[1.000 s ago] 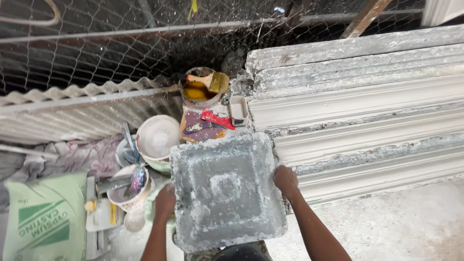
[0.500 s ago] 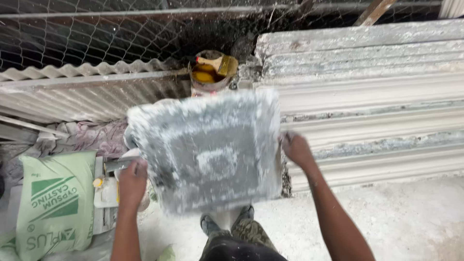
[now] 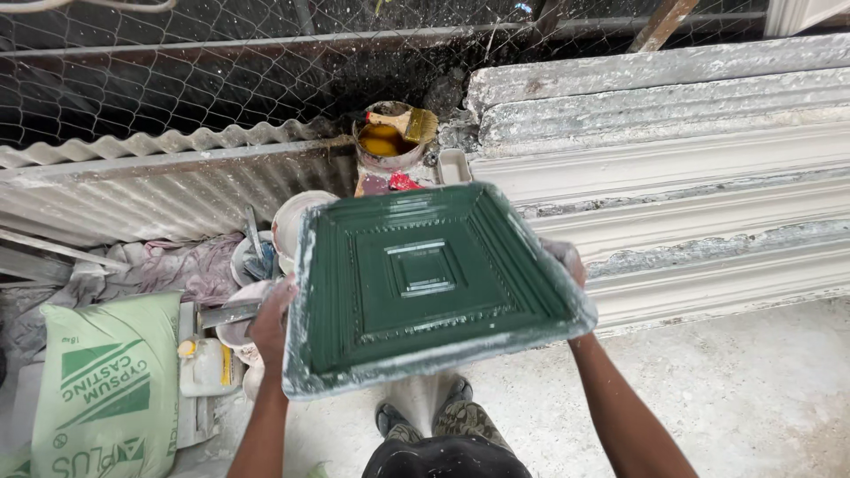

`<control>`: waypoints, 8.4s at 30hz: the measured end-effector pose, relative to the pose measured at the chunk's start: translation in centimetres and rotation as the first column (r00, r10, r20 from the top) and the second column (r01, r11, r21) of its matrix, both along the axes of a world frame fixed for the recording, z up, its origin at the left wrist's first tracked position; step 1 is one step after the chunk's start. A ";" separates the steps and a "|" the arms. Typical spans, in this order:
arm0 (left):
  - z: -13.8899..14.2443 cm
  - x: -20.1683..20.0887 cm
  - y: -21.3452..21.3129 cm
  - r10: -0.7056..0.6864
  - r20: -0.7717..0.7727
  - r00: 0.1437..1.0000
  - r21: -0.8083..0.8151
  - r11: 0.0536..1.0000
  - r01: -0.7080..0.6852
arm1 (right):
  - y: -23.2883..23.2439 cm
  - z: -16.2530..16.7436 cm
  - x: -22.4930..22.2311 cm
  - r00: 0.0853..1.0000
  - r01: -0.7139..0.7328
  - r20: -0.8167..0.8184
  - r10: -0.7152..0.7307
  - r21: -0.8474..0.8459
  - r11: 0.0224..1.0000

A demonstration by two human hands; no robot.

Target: The person pours water from a pink plastic cup into a bowl, cuts open a gypsum powder bag with a knife, scoops gypsum powder into the bowl by hand, and mixes a plaster slurry with their hand. They then apply the slurry onto a green square mold panel and handle long molded plaster pieces on the workbench.

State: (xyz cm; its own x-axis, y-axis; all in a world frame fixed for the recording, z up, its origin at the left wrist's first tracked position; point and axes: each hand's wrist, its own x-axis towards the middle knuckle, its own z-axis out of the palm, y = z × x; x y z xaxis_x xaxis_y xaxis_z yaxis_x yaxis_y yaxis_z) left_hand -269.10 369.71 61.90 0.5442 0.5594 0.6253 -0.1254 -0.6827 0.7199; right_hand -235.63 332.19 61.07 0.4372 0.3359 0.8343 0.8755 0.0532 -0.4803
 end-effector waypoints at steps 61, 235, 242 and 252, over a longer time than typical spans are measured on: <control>-14.4 2.5 -4.6 -0.070 -0.538 0.840 -0.658 0.657 -0.367 | -4.4 -10.6 0.1 0.638 -0.077 -0.361 -0.680 -0.909 0.410; -9.6 33.7 -46.6 0.314 -0.940 0.133 0.035 0.476 -0.878 | -53.7 -11.4 29.1 -0.203 -0.621 -0.796 -0.569 -0.345 0.704; -12.4 32.8 -46.5 0.363 -0.919 0.153 0.057 0.507 -0.860 | -56.5 -13.4 28.1 -0.282 -0.395 -0.822 -0.495 -0.371 0.840; -20.9 27.9 -46.6 0.967 -0.155 0.204 0.986 0.138 0.091 | -58.4 -15.2 26.5 -0.247 0.130 -0.958 -0.148 -0.184 0.974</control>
State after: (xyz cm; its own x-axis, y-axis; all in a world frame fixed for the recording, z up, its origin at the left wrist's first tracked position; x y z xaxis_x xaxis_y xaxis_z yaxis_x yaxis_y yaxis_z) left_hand -241.24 323.15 40.96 0.7715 0.4688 0.4300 0.6138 -0.3708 -0.6970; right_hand -209.13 273.77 45.90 0.7367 0.1208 -0.6653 -0.6706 0.0043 -0.7418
